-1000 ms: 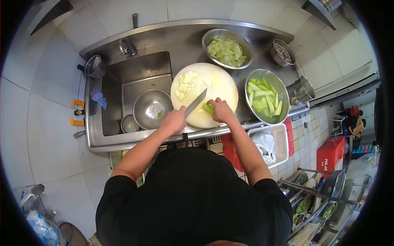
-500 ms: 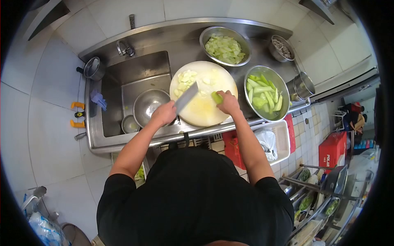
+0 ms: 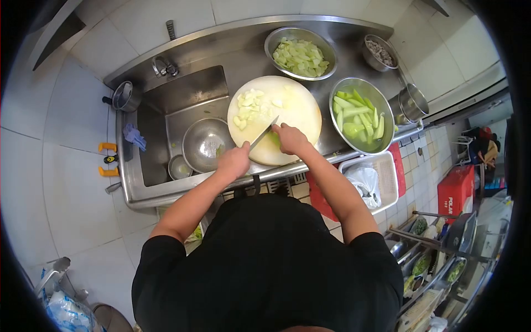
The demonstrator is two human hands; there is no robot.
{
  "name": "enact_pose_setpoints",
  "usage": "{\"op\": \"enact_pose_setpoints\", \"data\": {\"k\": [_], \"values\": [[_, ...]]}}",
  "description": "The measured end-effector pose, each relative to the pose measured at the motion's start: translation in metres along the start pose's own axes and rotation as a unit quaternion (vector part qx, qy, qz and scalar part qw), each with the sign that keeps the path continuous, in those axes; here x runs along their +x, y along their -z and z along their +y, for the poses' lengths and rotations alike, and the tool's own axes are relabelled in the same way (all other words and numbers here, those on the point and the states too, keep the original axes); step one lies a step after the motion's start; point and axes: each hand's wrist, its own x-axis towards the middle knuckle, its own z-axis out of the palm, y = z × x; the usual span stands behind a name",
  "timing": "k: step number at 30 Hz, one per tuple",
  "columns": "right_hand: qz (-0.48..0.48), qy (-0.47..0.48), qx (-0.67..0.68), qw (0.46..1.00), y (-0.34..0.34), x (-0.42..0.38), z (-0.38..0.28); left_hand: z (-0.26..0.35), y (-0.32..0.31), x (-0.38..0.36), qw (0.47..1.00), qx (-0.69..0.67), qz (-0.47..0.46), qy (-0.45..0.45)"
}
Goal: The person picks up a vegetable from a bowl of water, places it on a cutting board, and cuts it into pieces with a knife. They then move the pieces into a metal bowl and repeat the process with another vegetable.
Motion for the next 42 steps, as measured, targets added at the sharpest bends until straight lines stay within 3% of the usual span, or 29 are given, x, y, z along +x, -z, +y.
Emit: {"op": "enact_pose_setpoints", "data": {"k": [42], "values": [[0.09,0.019,0.082,0.992,-0.015,-0.009,0.022,0.016,-0.011,0.001,1.0,-0.005,-0.027,-0.01]]}}
